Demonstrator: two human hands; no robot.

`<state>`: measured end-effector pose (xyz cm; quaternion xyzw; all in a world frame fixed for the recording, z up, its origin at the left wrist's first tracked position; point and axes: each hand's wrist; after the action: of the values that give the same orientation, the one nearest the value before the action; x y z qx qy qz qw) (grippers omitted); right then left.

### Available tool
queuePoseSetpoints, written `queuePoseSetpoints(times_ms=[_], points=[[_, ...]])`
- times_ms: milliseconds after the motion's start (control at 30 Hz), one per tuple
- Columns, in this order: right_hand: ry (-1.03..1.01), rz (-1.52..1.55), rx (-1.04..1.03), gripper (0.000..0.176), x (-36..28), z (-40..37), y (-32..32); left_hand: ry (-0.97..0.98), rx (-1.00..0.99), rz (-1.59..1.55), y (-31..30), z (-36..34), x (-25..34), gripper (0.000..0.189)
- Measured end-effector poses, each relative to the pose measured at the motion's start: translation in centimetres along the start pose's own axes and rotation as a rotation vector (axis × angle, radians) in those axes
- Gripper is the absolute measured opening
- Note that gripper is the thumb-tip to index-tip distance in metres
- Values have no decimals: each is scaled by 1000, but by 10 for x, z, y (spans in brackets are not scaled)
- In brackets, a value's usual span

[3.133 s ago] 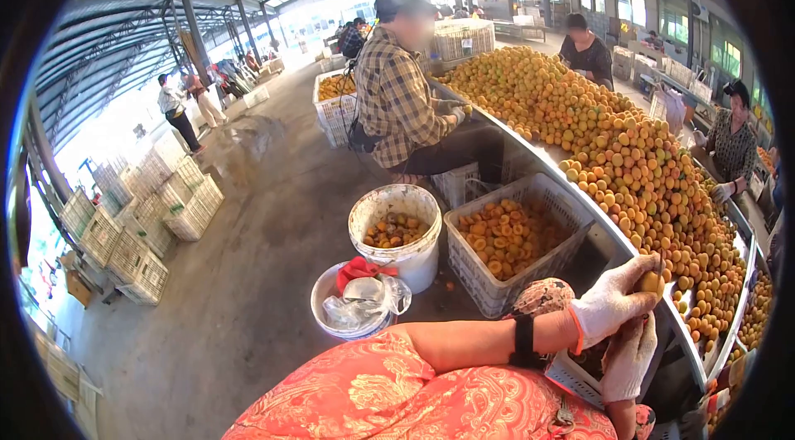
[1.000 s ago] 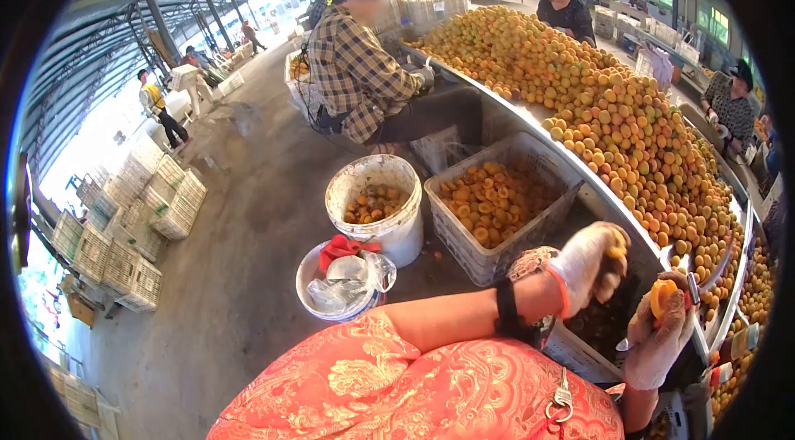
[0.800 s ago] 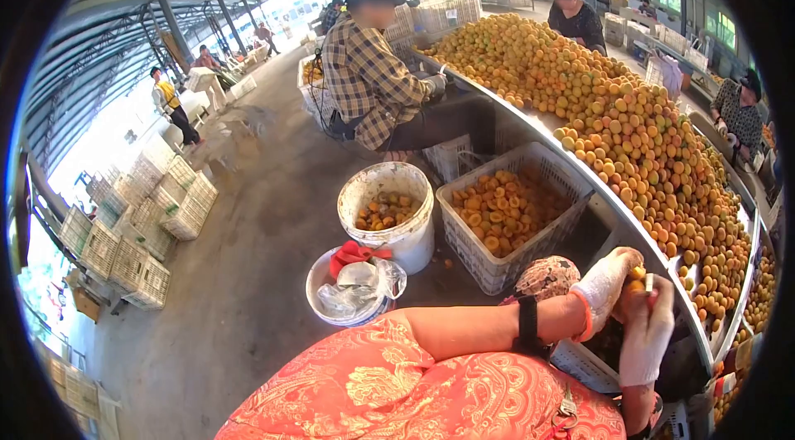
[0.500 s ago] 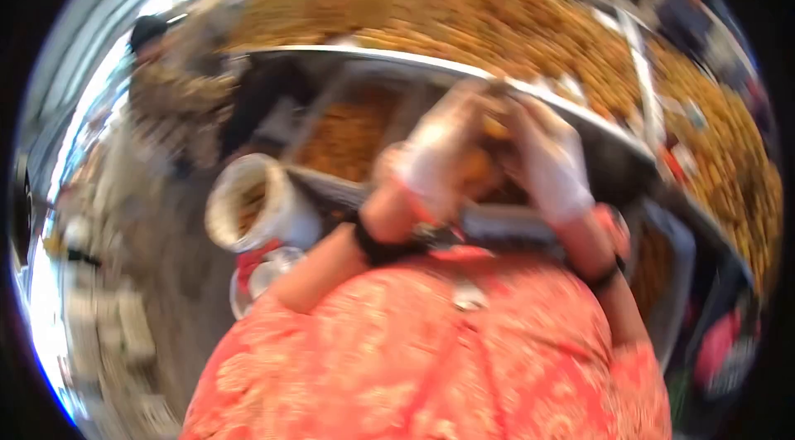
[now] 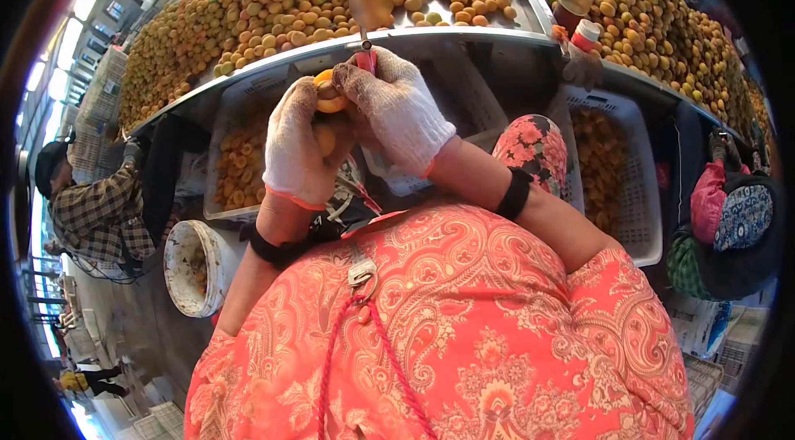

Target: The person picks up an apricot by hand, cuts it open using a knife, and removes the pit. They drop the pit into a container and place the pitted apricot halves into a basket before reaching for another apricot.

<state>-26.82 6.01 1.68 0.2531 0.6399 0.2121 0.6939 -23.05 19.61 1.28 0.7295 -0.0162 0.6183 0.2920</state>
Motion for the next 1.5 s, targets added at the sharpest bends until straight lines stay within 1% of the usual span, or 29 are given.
queuePoseSetpoints(times_ms=[33, 100, 233, 300, 333, 367, 400, 433, 500, 533, 567, 633, 700, 767, 833, 867, 900, 933, 967, 1000, 1033, 1067, 1100, 1133, 1167, 1267, 1367, 1433, 1500], points=[[-1, -2, 8, 13, -3, -2, 0, -6, -5, -2, 3, 1, -2, 29], [118, 105, 33, 13, -9, -1, -1, -39, 19, -91, 6, 4, -3, 29], [121, 17, -20, 13, 0, 10, -26, -70, -13, -26, 1, 19, -8, 24], [12, -129, 18, 13, 10, 15, -31, -142, 36, 4, 1, 22, -4, 24], [-147, -161, 26, 14, 22, 22, -31, -160, -79, -60, -1, 24, -9, 22], [-236, -451, 25, 15, 23, 27, -44, -152, -174, -106, -4, 27, -9, 23], [-319, -782, 100, 17, 17, 25, -44, -43, -188, -259, 15, -11, 19, 21], [-400, -948, 78, 20, 4, 17, -31, -9, -156, -186, 10, 2, 2, 18], [-350, -998, -38, 23, 0, 17, -31, 97, -80, -31, -7, 43, -35, 15], [-382, -1076, -76, 23, -3, 15, -26, 194, -9, -6, 2, 37, -29, 14], [-472, -1125, -102, 22, 3, 19, -29, 264, -64, 15, -2, 44, -37, 16], [-440, -974, -82, 23, 12, 31, -42, 393, 125, 360, 5, 38, -41, 23], [-270, -845, -73, 23, 5, 36, -44, 475, 175, 746, 6, 27, -29, 28], [-299, -796, -139, 24, 11, 39, -40, 475, 162, 759, 3, 15, -12, 25], [-286, -709, -102, 27, 14, 28, -26, 463, 180, 746, 7, 5, -6, 22], [-376, -883, -116, 29, 11, 26, -19, 450, 119, 589, 6, -1, -1, 19], [-317, -871, -127, 29, 10, 25, -15, 498, 85, 459, 5, -5, -1, 18], [-436, -1037, -132, 24, 9, 22, -8, 588, 73, 622, -4, -5, 2, 19], [-533, -1159, -70, 18, 8, 17, -3, 531, 69, 705, -7, -2, 1, 20], [-392, -1087, -5, 14, 5, 16, -1, 716, 3, 740, -22, 7, -5, 22], [-322, -892, -6, 10, 3, 17, -5, 146, 55, 139, -12, -7, 9, 20], [-188, -628, 26, 9, -1, 10, -1, 161, -30, -119, -24, 3, -4, 20], [-84, -339, 42, 10, -4, 6, 4, 68, -5, -174, -28, 2, 1, 19], [-87, -374, 82, 11, -2, 6, 1, -83, 56, -260, -30, -1, 10, 18], [-75, -405, 101, 13, -3, 11, -1, -83, 90, -213, -30, 0, 16, 18], [-5, -537, 33, 11, 1, 11, 0, -21, 148, -172, -25, -3, 15, 22], [-9, -668, -83, 10, 11, 24, -11, 178, 57, 295, -29, 12, -3, 22], [46, -598, -11, 9, 15, 26, -10, 743, 59, 864, -34, 20, -16, 24], [64, -541, -28, 9, 17, 29, -16, 874, 70, 1101, -33, 15, -9, 27]])
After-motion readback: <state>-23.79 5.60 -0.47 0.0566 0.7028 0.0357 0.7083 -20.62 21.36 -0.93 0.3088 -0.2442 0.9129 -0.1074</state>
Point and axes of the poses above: each hand's wrist, its own z-axis towards the middle knuckle, its own y-axis out of the palm, x = y × z, and after that the axes turned 4 degrees about z, right-handed
